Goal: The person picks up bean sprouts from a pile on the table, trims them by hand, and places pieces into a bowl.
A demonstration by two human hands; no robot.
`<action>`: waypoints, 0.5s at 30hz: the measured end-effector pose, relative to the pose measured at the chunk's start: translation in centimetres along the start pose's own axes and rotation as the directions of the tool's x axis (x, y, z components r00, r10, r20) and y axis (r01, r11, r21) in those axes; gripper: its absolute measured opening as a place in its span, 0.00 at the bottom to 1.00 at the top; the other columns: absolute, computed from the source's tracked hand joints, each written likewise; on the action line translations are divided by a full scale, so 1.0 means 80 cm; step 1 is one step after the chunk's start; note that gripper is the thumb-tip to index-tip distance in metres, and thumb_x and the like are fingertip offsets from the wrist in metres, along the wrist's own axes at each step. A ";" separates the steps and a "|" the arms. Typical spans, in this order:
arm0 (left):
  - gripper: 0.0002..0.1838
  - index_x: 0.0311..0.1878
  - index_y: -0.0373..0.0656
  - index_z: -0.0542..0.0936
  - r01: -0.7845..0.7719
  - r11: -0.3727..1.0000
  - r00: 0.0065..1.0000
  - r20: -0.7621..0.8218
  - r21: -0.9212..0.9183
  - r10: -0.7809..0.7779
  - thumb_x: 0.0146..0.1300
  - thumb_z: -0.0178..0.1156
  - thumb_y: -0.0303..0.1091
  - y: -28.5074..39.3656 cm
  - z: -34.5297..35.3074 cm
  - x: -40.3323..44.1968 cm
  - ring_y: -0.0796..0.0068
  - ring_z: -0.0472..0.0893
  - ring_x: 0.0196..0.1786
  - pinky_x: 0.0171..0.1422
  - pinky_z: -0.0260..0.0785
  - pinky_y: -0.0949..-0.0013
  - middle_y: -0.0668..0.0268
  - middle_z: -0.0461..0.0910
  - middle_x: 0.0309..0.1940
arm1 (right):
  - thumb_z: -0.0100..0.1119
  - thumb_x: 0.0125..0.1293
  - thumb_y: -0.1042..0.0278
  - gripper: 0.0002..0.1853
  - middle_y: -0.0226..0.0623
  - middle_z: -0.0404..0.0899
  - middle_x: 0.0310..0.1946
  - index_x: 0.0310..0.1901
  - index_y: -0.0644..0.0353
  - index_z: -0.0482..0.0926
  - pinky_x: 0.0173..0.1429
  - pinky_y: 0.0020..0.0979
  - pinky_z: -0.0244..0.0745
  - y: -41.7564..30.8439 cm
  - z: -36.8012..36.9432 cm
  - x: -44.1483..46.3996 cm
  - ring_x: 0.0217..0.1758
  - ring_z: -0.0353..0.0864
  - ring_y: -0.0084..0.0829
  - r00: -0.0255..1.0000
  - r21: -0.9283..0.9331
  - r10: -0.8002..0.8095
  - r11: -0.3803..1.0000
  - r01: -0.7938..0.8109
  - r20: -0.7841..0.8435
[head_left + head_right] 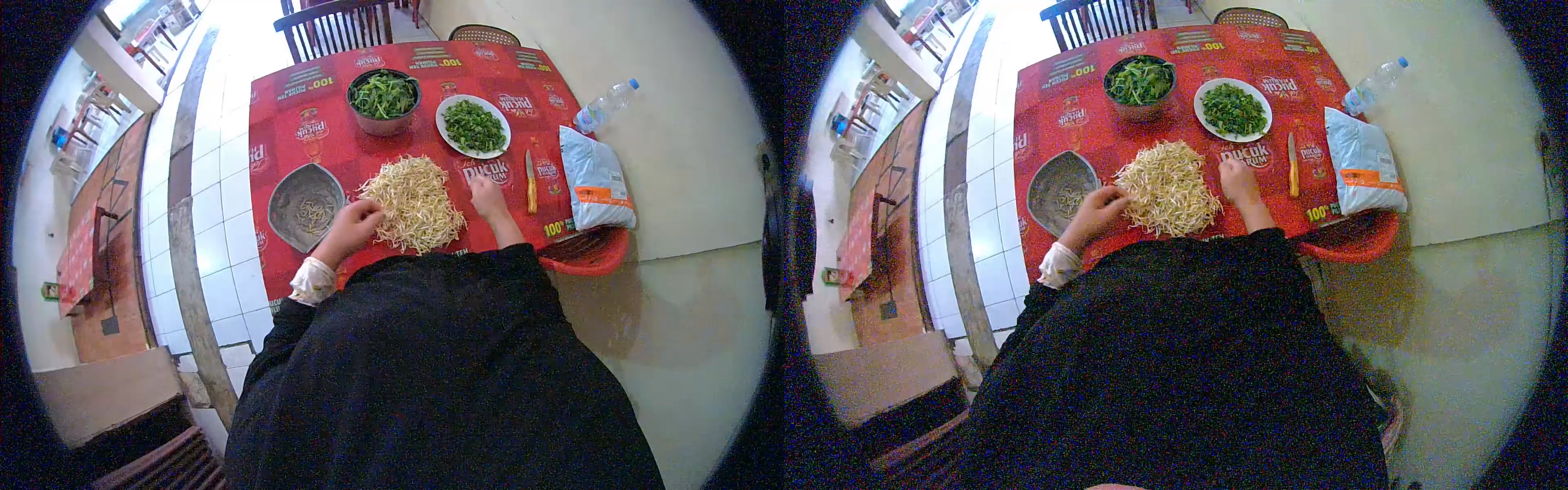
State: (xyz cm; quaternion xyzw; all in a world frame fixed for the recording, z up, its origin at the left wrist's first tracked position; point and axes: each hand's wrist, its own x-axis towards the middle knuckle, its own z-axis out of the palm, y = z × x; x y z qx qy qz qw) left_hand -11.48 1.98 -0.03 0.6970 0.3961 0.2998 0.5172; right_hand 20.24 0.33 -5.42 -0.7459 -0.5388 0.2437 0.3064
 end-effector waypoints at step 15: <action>0.12 0.32 0.36 0.78 0.409 0.822 0.823 -0.550 0.396 -0.145 0.53 0.60 0.38 -0.106 -0.106 -0.029 0.60 0.79 0.32 0.39 0.69 0.63 0.54 0.79 0.27 | 0.60 0.47 0.55 0.10 0.39 0.72 0.38 0.27 0.49 0.83 0.44 0.48 0.67 -0.074 0.076 -0.060 0.45 0.73 0.40 0.983 -0.488 -0.095 0.858 0.161 0.158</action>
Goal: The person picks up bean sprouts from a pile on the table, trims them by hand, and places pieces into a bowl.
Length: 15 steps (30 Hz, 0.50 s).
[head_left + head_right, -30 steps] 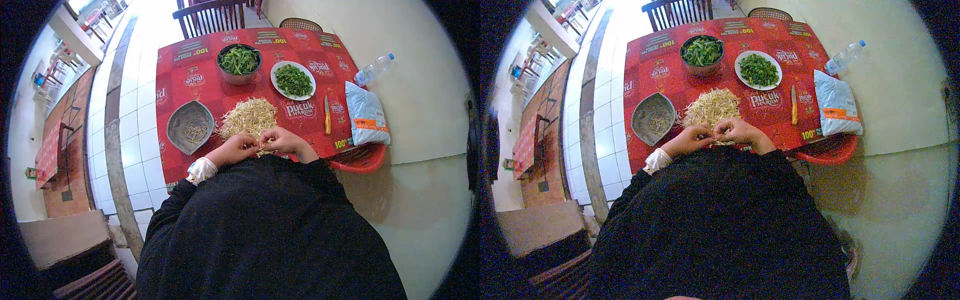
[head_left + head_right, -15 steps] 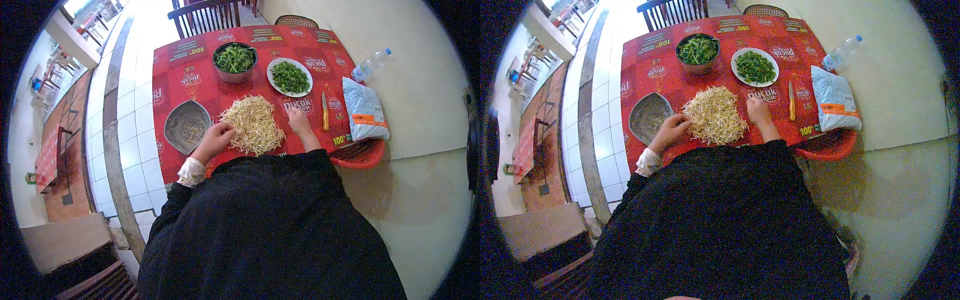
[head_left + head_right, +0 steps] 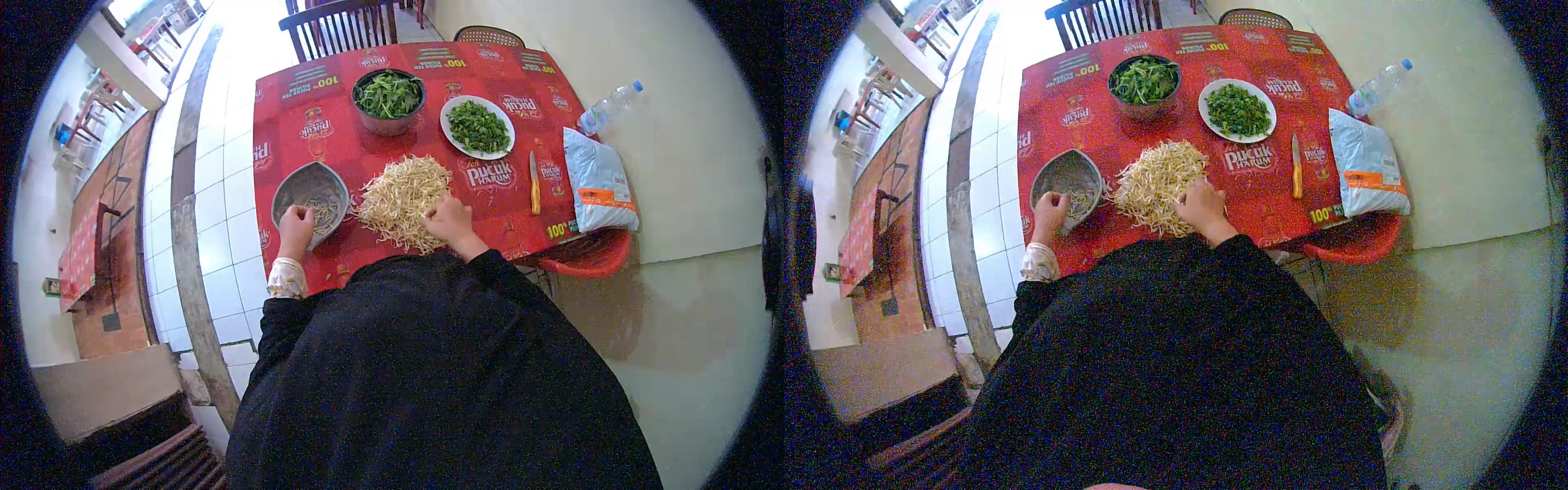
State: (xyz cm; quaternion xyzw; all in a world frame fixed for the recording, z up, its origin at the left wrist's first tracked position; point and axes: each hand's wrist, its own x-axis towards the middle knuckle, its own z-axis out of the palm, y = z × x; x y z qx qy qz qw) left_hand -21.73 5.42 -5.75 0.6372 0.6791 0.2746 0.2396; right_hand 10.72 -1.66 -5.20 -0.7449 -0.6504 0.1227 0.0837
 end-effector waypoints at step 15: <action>0.14 0.41 0.39 0.80 -0.149 0.903 0.852 0.411 -0.402 0.324 0.56 0.58 0.37 0.115 0.070 -0.064 0.71 0.80 0.32 0.39 0.71 0.70 0.58 0.81 0.31 | 0.68 0.43 0.61 0.12 0.38 0.81 0.28 0.25 0.60 0.81 0.35 0.28 0.72 -0.012 -0.020 -0.004 0.30 0.79 0.27 0.962 0.514 0.193 0.815 -0.267 0.193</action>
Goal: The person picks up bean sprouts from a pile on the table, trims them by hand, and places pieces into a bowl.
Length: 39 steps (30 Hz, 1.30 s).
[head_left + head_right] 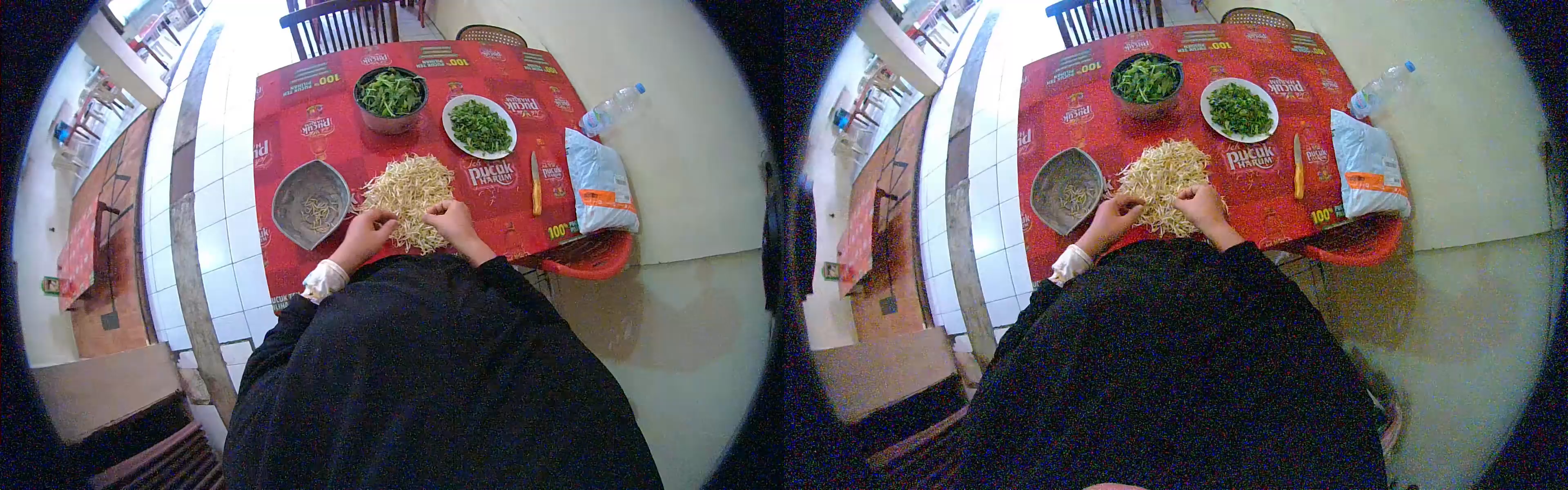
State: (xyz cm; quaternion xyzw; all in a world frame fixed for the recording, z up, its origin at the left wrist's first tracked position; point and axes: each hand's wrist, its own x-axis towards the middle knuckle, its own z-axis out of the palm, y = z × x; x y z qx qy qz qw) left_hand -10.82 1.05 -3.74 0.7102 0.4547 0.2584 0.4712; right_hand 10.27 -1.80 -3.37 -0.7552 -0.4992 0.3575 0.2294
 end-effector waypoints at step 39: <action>0.10 0.31 0.38 0.79 -0.223 0.947 0.961 -0.107 0.232 0.253 0.53 0.61 0.35 0.065 0.018 0.009 0.60 0.78 0.30 0.35 0.70 0.63 0.56 0.78 0.26 | 0.64 0.52 0.64 0.10 0.34 0.72 0.25 0.27 0.63 0.80 0.32 0.24 0.68 -0.040 -0.015 -0.039 0.27 0.72 0.25 0.879 0.273 -0.418 0.839 0.470 -0.230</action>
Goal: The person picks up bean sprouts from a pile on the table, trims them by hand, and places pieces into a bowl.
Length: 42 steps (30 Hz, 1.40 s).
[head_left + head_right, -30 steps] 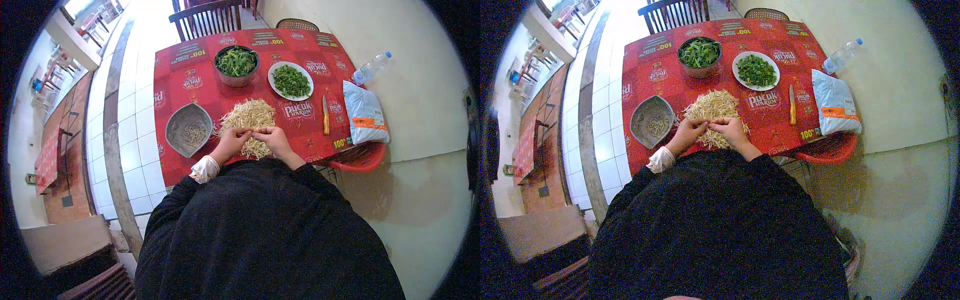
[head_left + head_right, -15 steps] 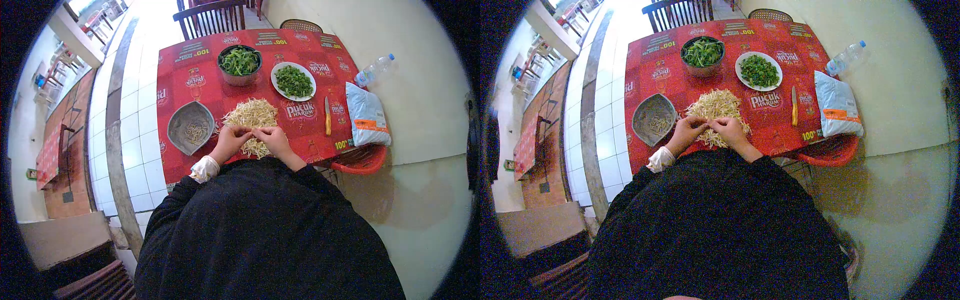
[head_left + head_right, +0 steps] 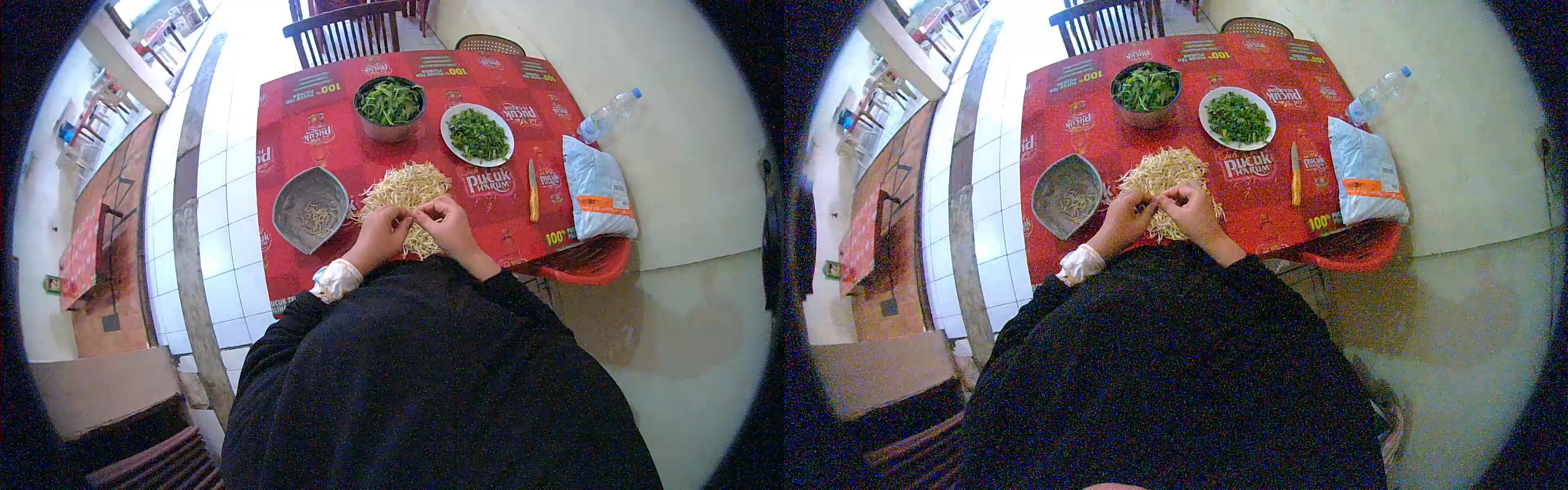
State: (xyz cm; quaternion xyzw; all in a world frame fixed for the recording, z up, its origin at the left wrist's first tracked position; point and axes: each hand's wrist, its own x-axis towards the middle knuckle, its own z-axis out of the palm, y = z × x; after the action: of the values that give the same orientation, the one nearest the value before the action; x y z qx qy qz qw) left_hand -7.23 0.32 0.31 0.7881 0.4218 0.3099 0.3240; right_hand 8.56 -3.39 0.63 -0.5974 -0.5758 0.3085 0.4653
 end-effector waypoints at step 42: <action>0.20 0.49 0.33 0.71 0.405 0.780 0.810 -0.209 -0.477 -0.548 0.53 0.60 0.30 -0.185 -0.070 -0.034 0.75 0.77 0.41 0.44 0.69 0.74 0.59 0.78 0.40 | 0.61 0.46 0.56 0.12 0.41 0.80 0.31 0.30 0.52 0.83 0.43 0.41 0.73 0.082 0.018 0.042 0.38 0.79 0.42 0.912 -0.709 0.381 0.685 -0.169 0.150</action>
State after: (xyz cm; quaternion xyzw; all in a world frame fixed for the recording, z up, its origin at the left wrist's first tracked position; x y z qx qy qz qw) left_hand -19.61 5.78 -8.38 0.5022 0.5839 0.4274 0.4735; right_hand 10.34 0.82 -5.31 -0.7549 -0.6116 0.2253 0.0727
